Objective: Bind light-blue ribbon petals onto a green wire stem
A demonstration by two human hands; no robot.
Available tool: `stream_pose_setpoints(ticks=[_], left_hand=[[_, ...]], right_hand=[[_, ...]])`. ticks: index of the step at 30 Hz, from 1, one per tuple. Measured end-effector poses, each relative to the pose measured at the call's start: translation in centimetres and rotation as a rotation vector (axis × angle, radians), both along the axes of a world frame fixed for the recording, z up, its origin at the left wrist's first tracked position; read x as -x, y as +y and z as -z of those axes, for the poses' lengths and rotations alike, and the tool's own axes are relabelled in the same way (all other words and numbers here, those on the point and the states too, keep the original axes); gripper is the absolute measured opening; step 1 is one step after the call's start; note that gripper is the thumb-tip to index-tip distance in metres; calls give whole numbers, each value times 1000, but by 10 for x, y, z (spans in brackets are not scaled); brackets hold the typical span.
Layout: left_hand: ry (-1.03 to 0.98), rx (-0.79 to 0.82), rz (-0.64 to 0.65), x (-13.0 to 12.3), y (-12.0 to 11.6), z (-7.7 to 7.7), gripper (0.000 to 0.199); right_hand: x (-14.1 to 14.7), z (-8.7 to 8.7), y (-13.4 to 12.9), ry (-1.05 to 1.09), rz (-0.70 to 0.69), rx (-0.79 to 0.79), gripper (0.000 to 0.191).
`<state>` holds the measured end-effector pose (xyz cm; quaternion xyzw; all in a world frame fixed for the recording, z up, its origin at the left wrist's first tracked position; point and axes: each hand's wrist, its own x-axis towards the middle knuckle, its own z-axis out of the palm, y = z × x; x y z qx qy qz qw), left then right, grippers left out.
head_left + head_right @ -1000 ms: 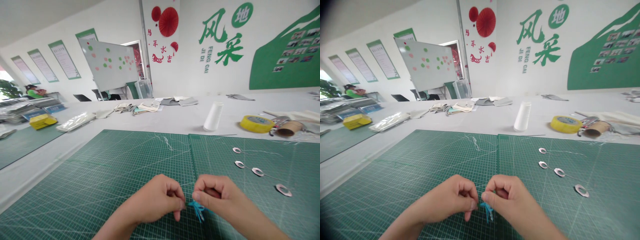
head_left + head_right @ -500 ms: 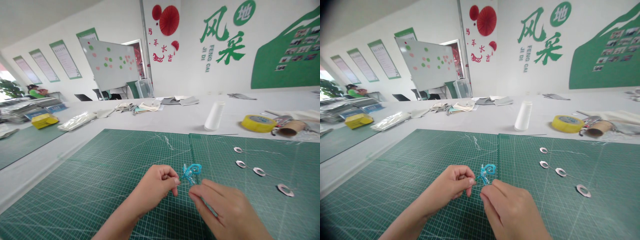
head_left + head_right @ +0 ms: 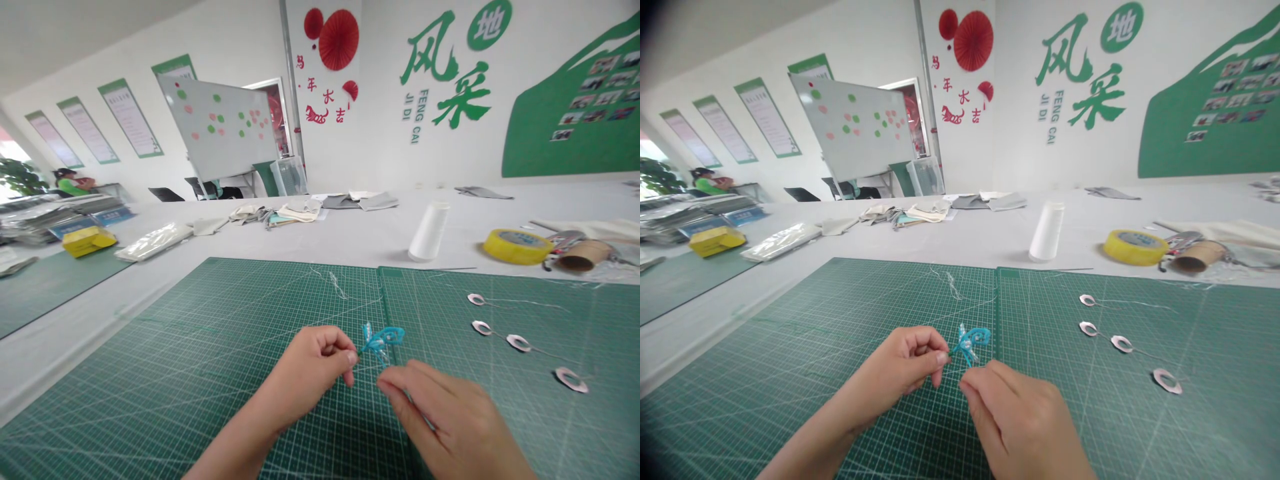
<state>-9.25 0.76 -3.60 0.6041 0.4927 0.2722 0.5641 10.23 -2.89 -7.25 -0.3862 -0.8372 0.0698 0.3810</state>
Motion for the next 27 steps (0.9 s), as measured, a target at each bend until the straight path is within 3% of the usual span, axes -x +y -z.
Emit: stream_pose_setpoints(ticks=[4, 7, 10, 13, 18, 23, 27], left_hand=[[-99, 48, -16, 1, 1, -3, 10], [-198, 68, -21, 1, 0, -4, 10], [-293, 113, -7, 2, -2, -5, 11], [-336, 174, 51, 2, -4, -6, 11], [-288, 219, 204, 5, -6, -6, 9], [-246, 262, 354, 9, -8, -8, 10], [-92, 223, 416, 8, -11, -12, 10]], right_hand=[[2, -2, 0, 103, 63, 169, 22], [4, -4, 3, 229, 111, 514, 26], [6, -1, 8, 446, 44, 841, 29], [7, 3, 12, 670, 13, 1022, 31], [7, 9, 17, 787, -85, 1188, 37], [-2, 9, 22, 778, -205, 1282, 38], [-8, 3, 23, 728, -292, 1307, 34]])
